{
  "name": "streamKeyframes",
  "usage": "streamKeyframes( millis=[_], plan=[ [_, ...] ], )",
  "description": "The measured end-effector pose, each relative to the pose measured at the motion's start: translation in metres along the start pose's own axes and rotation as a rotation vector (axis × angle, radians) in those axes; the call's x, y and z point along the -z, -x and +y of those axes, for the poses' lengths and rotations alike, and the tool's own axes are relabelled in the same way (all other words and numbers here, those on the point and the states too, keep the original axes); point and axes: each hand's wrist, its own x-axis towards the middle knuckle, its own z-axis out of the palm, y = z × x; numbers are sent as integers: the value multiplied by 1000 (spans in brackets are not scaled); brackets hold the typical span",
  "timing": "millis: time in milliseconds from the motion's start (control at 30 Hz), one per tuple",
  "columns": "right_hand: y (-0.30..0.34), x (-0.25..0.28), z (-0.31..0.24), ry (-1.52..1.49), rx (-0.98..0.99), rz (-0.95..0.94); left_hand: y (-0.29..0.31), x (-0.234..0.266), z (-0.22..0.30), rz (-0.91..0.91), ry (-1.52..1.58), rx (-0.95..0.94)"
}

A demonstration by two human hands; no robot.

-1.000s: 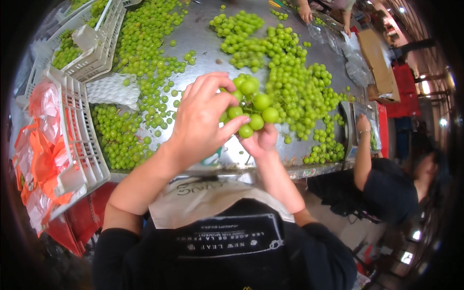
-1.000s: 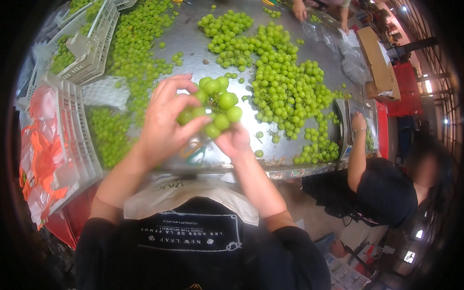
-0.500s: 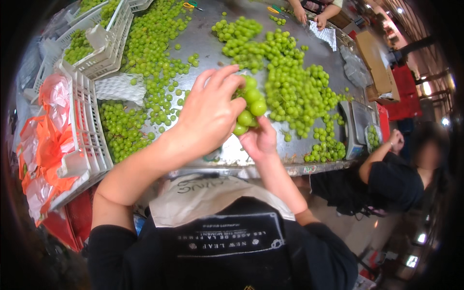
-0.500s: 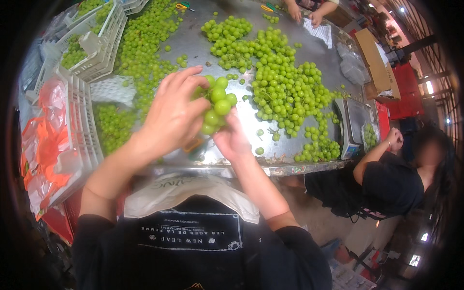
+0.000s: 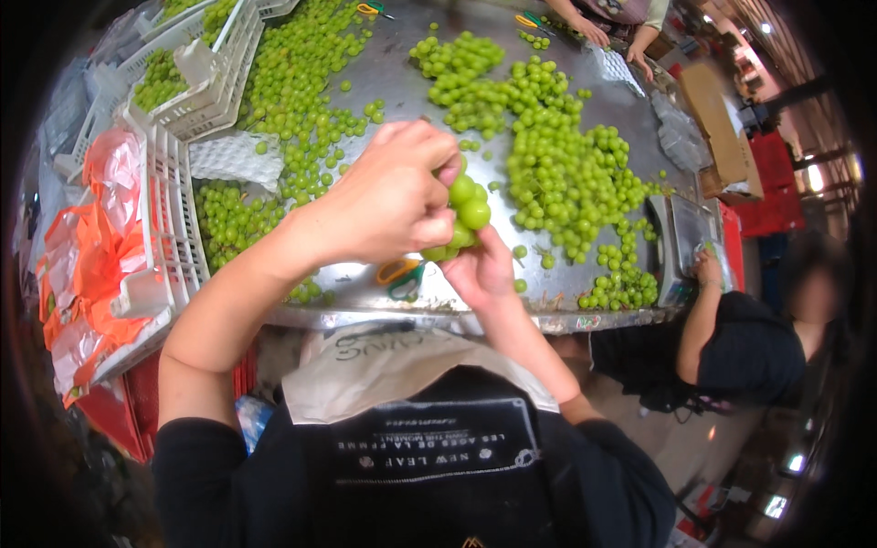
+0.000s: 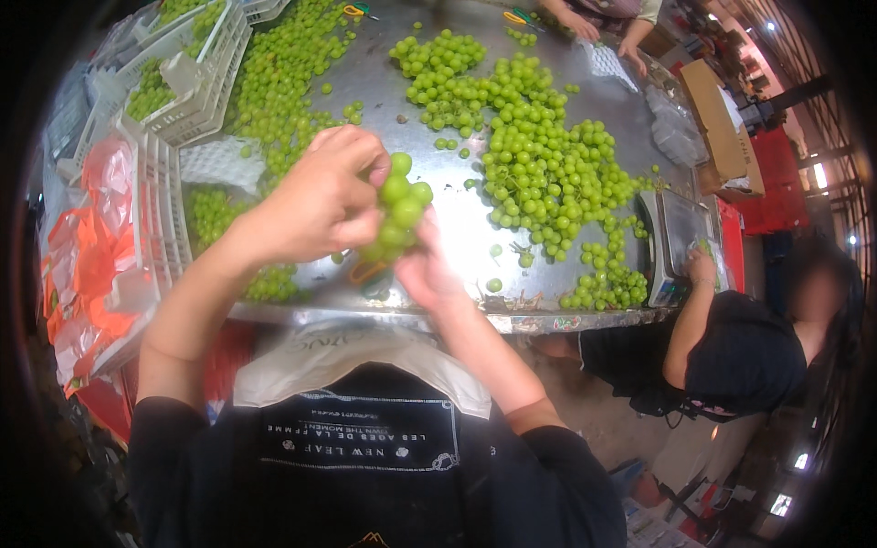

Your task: The person sorts and trims clusters of green grapes by hand and using shears at a stainless steel table, placing the clusters into plastic-lined crates.

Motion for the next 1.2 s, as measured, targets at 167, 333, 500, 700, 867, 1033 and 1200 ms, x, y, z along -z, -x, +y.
streamKeyframes(
  millis=[167,333,500,700,867,1033,1200],
  plan=[
    [-1,9,-10,-162,-4,11,5,26,5,-50,161,-104],
    [-7,46,-16,-530,-119,-135,20,-5,-36,421,606,313],
    [-8,32,-20,-226,34,-139,24,-64,-14,263,1541,812],
    [-2,-5,-42,546,313,24,26,-72,-11,157,2098,731],
    [-5,-10,-58,1214,541,45,23,-78,-15,332,2127,663],
    [-5,-22,-45,269,254,48,17,-66,-7,529,1008,420],
    [-21,0,-31,-280,-11,-83,17,-39,22,349,960,384]
  ],
)
